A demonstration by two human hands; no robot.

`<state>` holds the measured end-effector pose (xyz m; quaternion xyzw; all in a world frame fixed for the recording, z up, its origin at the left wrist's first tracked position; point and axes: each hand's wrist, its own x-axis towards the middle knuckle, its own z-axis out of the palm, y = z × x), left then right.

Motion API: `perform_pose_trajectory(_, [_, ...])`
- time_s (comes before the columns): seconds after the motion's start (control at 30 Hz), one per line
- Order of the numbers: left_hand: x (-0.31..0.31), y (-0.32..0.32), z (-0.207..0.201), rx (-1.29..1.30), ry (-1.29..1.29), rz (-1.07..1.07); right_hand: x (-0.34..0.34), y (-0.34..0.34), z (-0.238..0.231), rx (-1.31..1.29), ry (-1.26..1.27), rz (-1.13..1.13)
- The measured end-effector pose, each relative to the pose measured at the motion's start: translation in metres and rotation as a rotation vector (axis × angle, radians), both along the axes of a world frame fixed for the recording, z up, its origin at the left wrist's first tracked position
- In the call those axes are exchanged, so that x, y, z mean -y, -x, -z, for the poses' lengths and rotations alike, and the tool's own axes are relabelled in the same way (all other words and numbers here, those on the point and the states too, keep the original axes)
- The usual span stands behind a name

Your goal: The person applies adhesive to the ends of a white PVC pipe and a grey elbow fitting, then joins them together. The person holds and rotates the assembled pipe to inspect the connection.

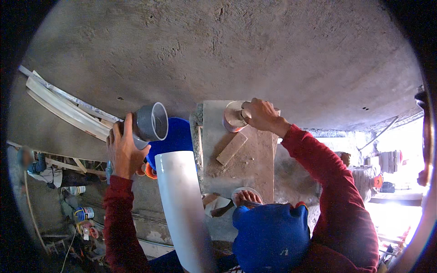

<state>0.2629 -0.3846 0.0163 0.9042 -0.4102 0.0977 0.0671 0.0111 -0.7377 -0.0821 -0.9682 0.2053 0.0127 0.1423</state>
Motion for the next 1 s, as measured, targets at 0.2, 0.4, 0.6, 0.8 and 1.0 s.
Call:
perform_pose_trajectory(0.2, [0.026,-0.004,0.020,-0.024,0.019,0.099,0.026,-0.015,-0.016,0.105,-0.009,-0.134])
perform_pose_trajectory(0.4, [0.065,0.006,0.054,-0.088,0.050,0.169,0.036,0.026,-0.008,0.332,-0.192,0.125])
perform_pose_trajectory(0.6, [0.096,0.021,0.074,-0.136,0.039,0.283,0.037,0.061,0.000,0.344,-0.737,0.500])
perform_pose_trajectory(0.8, [0.115,0.024,0.073,-0.117,-0.039,0.339,0.025,0.064,-0.005,0.572,-1.080,0.538])
perform_pose_trajectory(1.0, [0.113,0.009,0.056,-0.056,-0.015,0.382,-0.018,0.005,-0.008,0.605,-0.903,0.353])
